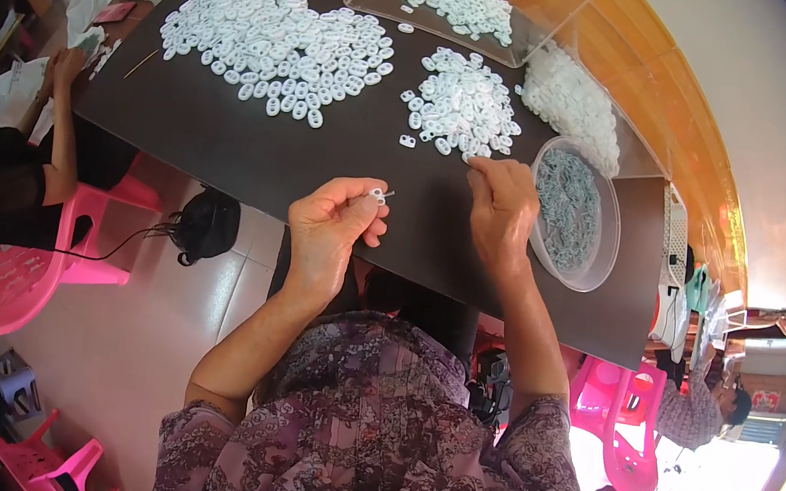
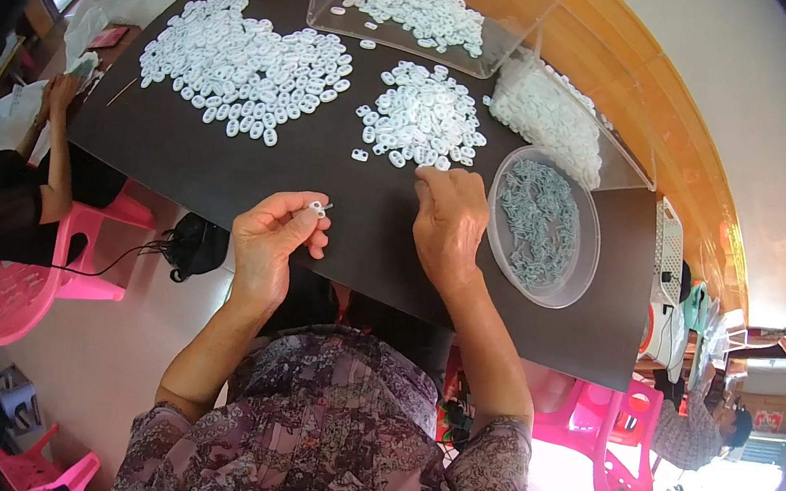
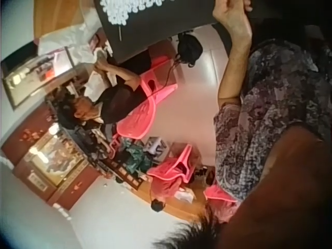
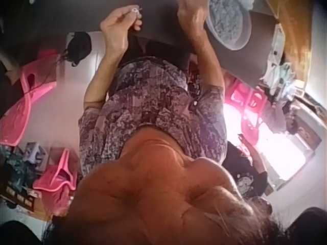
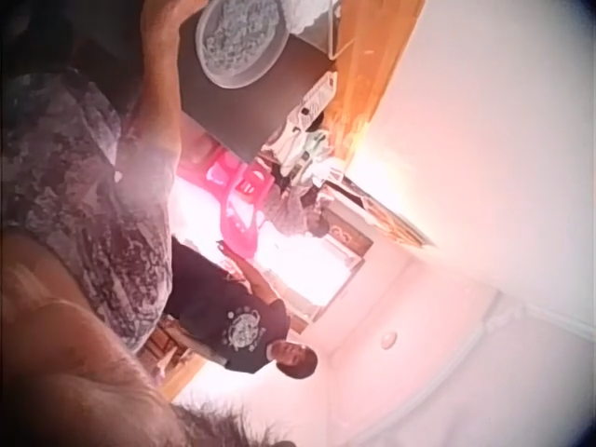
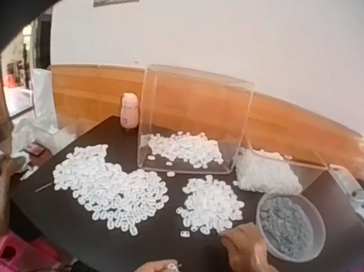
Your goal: Manually assembling small white plastic components by inserting metal pins into them.
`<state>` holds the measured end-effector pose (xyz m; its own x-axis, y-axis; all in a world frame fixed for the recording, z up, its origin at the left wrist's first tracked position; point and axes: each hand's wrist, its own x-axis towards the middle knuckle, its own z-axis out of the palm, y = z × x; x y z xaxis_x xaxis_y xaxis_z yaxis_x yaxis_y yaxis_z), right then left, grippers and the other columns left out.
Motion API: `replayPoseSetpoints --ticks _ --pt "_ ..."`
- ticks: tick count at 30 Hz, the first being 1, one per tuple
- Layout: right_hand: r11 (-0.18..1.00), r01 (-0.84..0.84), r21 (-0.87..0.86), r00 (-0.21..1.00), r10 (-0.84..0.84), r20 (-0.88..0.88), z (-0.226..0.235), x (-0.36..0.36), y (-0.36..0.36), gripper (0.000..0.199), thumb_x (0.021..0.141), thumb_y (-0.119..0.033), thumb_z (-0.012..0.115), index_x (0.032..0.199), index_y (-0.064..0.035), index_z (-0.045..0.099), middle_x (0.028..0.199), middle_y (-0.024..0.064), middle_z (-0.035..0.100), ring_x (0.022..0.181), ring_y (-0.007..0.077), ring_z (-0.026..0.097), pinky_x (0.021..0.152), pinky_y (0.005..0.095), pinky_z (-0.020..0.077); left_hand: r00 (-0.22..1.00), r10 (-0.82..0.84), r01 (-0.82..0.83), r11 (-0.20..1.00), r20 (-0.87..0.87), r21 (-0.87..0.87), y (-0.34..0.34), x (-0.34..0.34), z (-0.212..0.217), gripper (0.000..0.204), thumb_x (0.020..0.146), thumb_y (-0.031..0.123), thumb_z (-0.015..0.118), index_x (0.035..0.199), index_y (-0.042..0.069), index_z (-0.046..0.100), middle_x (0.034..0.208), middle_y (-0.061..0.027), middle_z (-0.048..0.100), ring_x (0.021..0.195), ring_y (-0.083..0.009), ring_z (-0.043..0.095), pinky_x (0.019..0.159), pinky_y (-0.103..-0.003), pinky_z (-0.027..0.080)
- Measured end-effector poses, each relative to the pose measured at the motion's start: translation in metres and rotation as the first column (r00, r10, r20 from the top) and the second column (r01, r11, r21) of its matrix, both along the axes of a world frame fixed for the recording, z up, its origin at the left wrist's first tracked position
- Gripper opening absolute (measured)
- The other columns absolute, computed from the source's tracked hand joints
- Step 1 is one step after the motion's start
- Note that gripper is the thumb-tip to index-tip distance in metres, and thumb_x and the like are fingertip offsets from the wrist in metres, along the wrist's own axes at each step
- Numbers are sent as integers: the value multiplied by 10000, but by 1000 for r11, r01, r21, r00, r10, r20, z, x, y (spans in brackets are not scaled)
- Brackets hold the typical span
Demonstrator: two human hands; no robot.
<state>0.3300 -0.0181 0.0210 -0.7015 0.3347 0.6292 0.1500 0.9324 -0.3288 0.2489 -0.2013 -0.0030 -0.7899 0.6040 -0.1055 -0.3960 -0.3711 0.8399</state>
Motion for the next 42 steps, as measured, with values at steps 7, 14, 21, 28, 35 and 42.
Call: replayPoseSetpoints --ticks 7,14,21,28,35,42 --pt "974 3 225 996 -22 82 -17 -23 9 153 702 -47 697 841 -88 649 717 78 549 707 274 527 630 380 411 999 -35 36 999 -18 14 6 3 0 167 878 45 577 1001 -58 622 795 -86 621 625 -114 563 556 -228 463" --pt "995 -37 97 995 28 92 -20 -14 12 111 719 -102 697 814 -85 643 726 76 538 694 269 512 622 380 404 999 -45 44 999 -6 -19 5 1 0 171 879 54 578 1003 -56 618 798 -77 615 632 -104 557 555 -221 454" --pt "982 19 187 989 -45 138 -21 -19 4 109 728 -89 683 821 -80 627 732 81 535 720 285 512 649 389 407 998 -49 49 999 28 -15 7 -2 4 174 881 76 593 996 -52 622 794 -76 614 627 -100 556 548 -216 452" --pt "999 -25 40 989 19 143 -19 -17 -3 116 717 -45 674 788 -49 582 735 91 543 714 265 520 636 381 414 998 -63 63 998 -1 -4 7 -2 7 169 880 79 599 990 -48 619 788 -89 626 604 -102 573 518 -205 448" --pt "351 -129 -927 972 229 -49 1 6 -20 148 810 -71 661 942 -7 640 812 26 654 704 57 568 602 195 421 998 -69 69 998 -8 -11 6 7 10 179 880 73 599 1015 -44 606 797 -90 630 608 -97 578 516 -197 448" --pt "176 -163 -971 971 205 -126 5 4 -26 116 817 -65 646 922 -16 653 774 23 652 664 51 548 598 184 407 998 -47 45 998 -46 -37 9 12 11 174 889 71 584 1034 -20 611 800 -59 627 623 -76 567 524 -185 438"
